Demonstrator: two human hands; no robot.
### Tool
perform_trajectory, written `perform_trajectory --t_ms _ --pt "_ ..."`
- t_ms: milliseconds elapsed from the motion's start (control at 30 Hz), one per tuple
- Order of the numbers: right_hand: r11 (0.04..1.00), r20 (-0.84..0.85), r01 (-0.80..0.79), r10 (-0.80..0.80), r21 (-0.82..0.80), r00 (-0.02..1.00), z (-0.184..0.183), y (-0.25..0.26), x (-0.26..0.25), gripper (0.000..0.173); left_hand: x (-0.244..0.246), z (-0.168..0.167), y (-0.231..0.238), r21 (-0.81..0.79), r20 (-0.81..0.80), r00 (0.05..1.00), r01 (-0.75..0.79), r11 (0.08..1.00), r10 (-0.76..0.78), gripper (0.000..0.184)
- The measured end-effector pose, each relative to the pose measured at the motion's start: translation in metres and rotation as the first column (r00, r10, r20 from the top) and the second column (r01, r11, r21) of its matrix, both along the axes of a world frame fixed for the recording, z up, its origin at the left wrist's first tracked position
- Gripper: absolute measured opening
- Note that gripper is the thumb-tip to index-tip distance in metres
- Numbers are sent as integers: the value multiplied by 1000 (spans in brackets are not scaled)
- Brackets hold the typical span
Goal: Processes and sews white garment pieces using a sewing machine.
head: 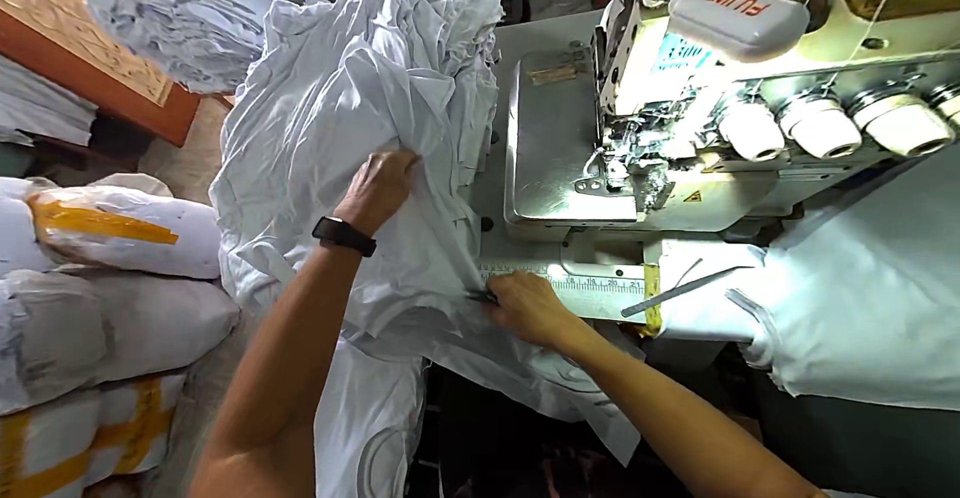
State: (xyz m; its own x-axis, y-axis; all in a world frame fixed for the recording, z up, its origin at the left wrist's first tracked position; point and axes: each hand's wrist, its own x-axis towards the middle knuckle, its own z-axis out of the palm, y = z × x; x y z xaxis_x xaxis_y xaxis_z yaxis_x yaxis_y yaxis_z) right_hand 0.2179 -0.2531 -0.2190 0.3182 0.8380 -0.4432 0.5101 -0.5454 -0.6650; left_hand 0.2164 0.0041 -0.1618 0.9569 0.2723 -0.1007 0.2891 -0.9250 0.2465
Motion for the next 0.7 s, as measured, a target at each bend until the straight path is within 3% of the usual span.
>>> perform_trajectory --t_ms 100,267,333,467,567,633,700 --pt "986 -172 -145 157 78 973 3 -20 9 26 24 20 22 88 118 990 62 994 -72 54" --pt "968 -208 85 -35 236 978 -13 -41 5 27 58 52 64 19 316 909 -293 956 272 77" --pt "942 -250 160 -86 294 964 -22 -46 5 26 60 60 54 3 305 919 -261 965 248 68" --pt "902 -304 227 -115 368 946 -31 -48 2 25 57 56 32 48 239 971 -37 998 24 39" --pt "868 -340 262 -116 422 933 -32 -48 -3 24 60 42 28 161 124 986 90 983 -110 34" --pt "801 -389 318 -116 507 914 -27 -52 -6 22 66 31 18 261 -59 995 88 961 -76 35" --pt "671 -453 400 -107 624 885 -14 -62 -5 16 74 35 5 306 -164 986 59 950 -8 27"
